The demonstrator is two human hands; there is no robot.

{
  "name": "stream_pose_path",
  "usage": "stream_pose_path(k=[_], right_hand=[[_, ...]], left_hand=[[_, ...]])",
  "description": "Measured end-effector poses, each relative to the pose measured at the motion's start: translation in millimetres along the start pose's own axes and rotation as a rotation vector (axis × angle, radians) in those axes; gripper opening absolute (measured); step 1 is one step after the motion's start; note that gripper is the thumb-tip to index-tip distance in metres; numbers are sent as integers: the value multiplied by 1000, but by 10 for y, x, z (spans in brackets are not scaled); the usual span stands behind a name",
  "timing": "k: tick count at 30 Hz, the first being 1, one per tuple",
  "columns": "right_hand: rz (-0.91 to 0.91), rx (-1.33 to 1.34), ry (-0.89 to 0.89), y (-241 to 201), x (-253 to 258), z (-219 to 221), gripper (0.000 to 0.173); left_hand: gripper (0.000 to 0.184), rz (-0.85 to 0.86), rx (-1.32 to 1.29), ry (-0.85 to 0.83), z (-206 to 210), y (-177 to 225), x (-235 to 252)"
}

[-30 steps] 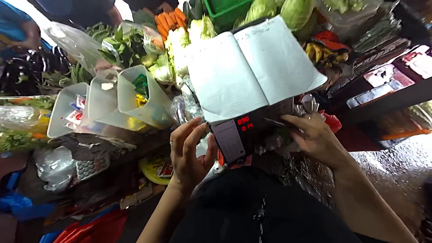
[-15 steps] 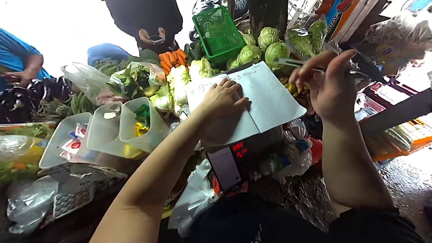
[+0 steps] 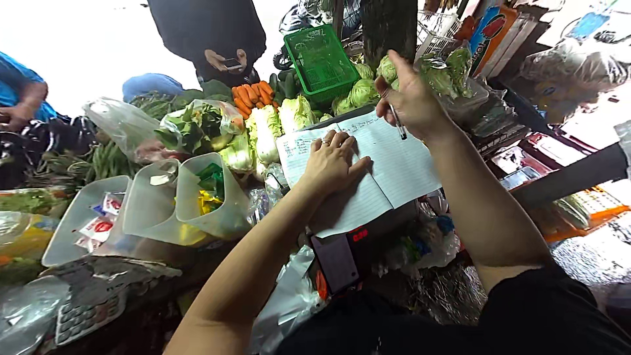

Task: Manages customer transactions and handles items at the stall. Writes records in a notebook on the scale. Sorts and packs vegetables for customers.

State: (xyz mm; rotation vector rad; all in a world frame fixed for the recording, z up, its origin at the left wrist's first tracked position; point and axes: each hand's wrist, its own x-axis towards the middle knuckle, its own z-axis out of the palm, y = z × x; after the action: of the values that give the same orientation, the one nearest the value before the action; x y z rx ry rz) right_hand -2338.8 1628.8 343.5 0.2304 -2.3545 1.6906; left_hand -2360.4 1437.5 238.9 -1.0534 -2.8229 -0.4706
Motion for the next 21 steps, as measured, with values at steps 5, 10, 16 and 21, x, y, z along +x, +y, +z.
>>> stream_pose_path(k=[5,10,16,21], right_hand=[[94,162,-300,116,164,121,48],[62,149,2,391,393,373,46],[11,353,367,301,561,68,77],[49,297,162,329,138,463,82]], left_hand=[[80,-98,4,-3,33,5,-28],[81,-127,9,-46,9,9,-30],[81,-122,-9,-38,1,18,-30],[86,-124,51,-70,-9,55,-43]])
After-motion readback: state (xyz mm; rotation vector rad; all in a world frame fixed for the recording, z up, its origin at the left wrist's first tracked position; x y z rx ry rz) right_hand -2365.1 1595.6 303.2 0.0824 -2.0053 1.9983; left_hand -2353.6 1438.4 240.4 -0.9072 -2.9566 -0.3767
